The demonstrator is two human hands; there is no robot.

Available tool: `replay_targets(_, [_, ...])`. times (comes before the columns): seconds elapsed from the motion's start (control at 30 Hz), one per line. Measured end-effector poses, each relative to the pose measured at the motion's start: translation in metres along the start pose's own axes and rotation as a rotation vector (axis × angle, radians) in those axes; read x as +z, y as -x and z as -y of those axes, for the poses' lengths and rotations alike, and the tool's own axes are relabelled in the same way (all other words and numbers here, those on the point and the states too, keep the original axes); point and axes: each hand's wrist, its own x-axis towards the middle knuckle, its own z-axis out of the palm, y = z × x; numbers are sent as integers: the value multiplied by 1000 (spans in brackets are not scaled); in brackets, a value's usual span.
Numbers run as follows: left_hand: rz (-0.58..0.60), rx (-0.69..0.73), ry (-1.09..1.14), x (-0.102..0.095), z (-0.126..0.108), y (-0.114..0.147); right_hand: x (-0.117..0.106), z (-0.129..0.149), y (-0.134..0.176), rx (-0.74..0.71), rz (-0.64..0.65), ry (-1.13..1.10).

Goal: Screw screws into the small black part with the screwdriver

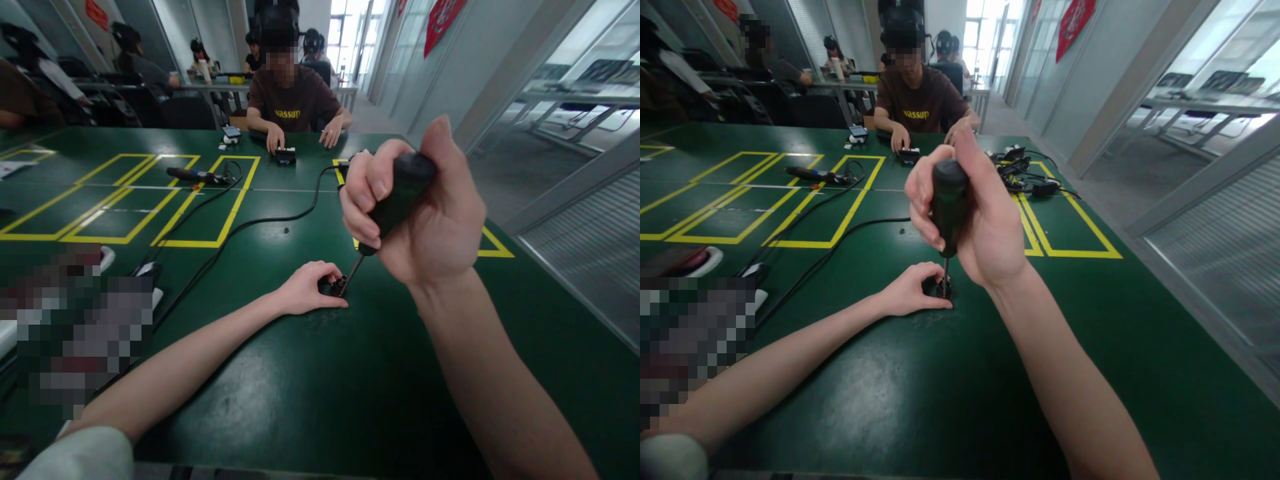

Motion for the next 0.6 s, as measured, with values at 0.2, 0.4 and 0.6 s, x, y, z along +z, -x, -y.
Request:
replay_targets(0.2, [9,14,6,2,0,-1,-5,1,2,-47,1,1])
replay_targets(0.4, [6,27,-12,3,0,-2,-2,-1,4,-84,-63,58])
replay_targets(0.6, [15,48,-55,3,0,-1,-5,-7,-2,-187,-97,50])
